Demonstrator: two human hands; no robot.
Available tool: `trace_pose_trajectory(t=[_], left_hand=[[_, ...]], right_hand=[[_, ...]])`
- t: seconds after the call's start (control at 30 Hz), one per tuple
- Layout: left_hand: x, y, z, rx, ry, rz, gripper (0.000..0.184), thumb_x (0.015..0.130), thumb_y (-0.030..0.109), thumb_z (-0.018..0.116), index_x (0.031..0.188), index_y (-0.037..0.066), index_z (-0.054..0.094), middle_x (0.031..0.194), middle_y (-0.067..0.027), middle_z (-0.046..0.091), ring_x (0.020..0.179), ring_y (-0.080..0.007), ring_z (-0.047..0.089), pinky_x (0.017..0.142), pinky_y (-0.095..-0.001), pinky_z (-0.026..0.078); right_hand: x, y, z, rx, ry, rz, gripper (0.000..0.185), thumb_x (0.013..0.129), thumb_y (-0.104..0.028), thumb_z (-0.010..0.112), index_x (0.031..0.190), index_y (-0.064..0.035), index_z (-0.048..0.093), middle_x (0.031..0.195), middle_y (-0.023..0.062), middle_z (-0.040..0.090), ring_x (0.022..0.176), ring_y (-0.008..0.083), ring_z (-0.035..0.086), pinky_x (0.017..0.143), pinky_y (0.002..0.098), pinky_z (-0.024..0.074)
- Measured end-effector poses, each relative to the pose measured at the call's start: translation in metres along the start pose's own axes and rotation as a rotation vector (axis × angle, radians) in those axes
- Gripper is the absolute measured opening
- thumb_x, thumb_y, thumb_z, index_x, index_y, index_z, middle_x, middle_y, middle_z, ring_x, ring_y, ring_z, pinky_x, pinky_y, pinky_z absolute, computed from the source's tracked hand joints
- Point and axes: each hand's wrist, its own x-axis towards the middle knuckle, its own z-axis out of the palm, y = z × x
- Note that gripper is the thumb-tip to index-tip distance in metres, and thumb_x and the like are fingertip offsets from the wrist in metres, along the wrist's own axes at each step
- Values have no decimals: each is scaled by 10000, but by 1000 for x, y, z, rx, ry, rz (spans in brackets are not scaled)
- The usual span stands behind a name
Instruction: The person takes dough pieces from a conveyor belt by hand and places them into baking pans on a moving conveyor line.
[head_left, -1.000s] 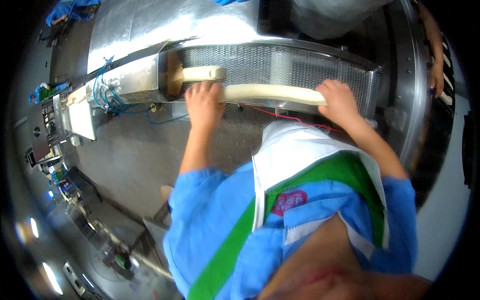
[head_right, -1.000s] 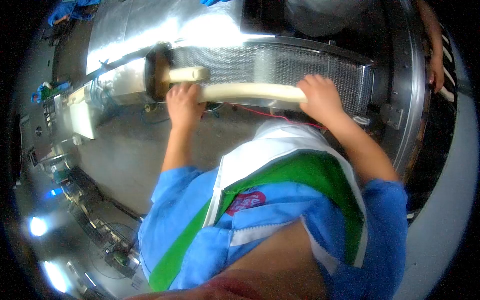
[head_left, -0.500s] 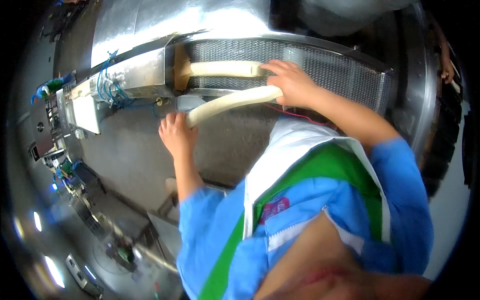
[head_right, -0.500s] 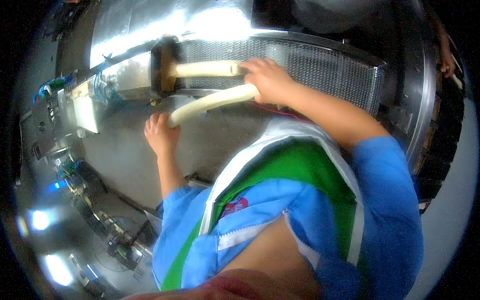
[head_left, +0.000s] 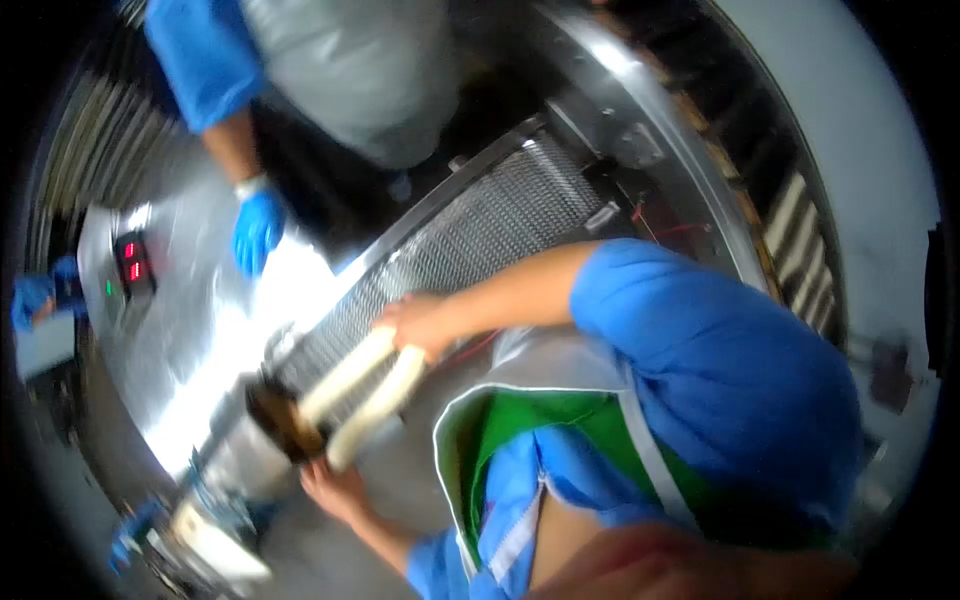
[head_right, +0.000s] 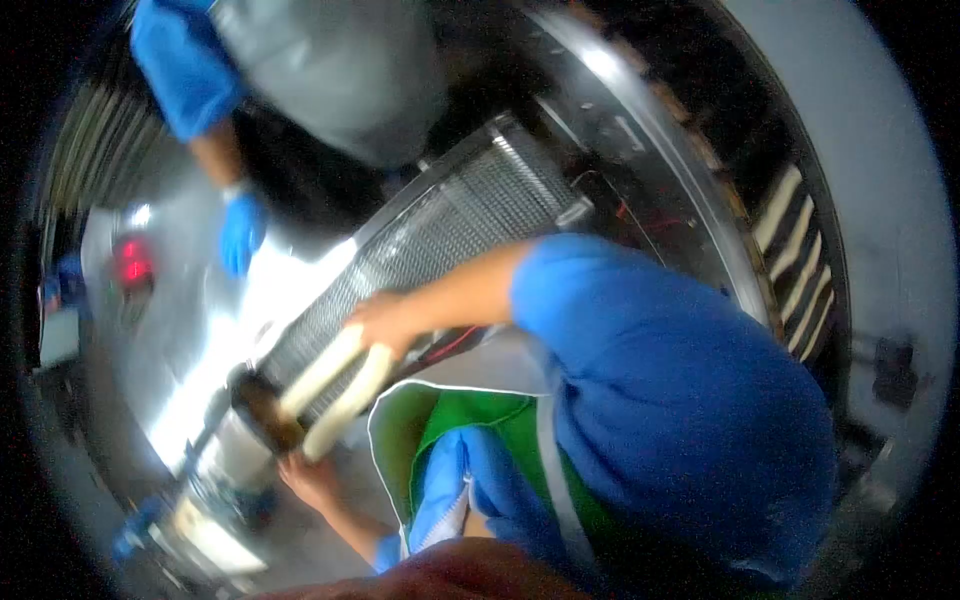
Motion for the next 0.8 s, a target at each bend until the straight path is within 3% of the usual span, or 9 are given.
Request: trace_pose_trajectory(t=[0.17,0.27,0.3,0.37,0.43,0.53,0.6,0.77,0.8], left_hand=[[36,1,58,-358,7,241,468,661,101,724,1112,13,634,1340,-164,454,1220,-333,447,1000,-376,406],[60,17,66,-137,-131,420,412,627,103,704,1030,27,668,1427,-140,377,1303,-364,351,1049,-464,348],[63,17,66,-219,-190,381,404,598,148,717,982,27,680,1420,-158,379,1317,-385,318,1053,-505,323],[75,8,84,-158,-141,530,407,603,235,720,952,26,692,1408,-172,387,1313,-400,311,1050,-494,325],[87,17,85,-237,-273,432,447,630,345,714,944,27,700,1379,-187,420,1268,-404,370,1042,-491,330],[96,30,79,-4,-340,491,452,644,341,721,974,33,697,1371,-197,428,1249,-402,395,1042,-485,330],[99,52,67,55,-554,343,482,649,351,718,1020,46,687,1375,-209,420,1253,-394,395,1051,-471,327],[63,150,-16,208,-467,321,533,627,359,699,1062,53,673,1356,-226,439,1264,-386,395,1068,-457,319],[53,176,-34,230,-395,421,504,637,345,692,1050,56,679,1328,-223,470,1251,-380,415,1061,-454,333]], right_hand=[[-18,37,-11,-107,-55,27,421,586,-346,766,985,-224,708,1327,95,422,1191,309,401,963,513,353],[-35,47,-20,-138,-111,90,420,580,-374,768,975,-243,711,1332,93,427,1206,303,386,955,503,354],[-38,47,-20,-133,-91,113,420,580,-374,768,975,-243,711,1332,93,427,1206,303,386,955,503,354],[-44,48,-17,-155,-99,164,415,568,-380,771,956,-243,714,1289,95,455,1189,296,390,933,494,362],[-58,51,-22,-151,-53,213,404,562,-377,774,931,-222,719,1240,95,477,1165,291,396,914,484,370],[-70,57,-26,-160,-2,207,403,548,-382,781,895,-183,724,1194,95,489,1156,285,392,899,481,378],[-80,64,-25,-156,35,200,402,537,-373,783,864,-148,722,1153,114,496,1134,293,414,883,481,390],[-142,64,-46,-135,116,210,395,535,-354,774,841,-112,715,1092,137,509,1050,308,475,830,479,441],[-164,66,-51,-127,157,181,393,536,-346,769,839,-102,713,1074,143,517,1019,310,494,807,471,461]])
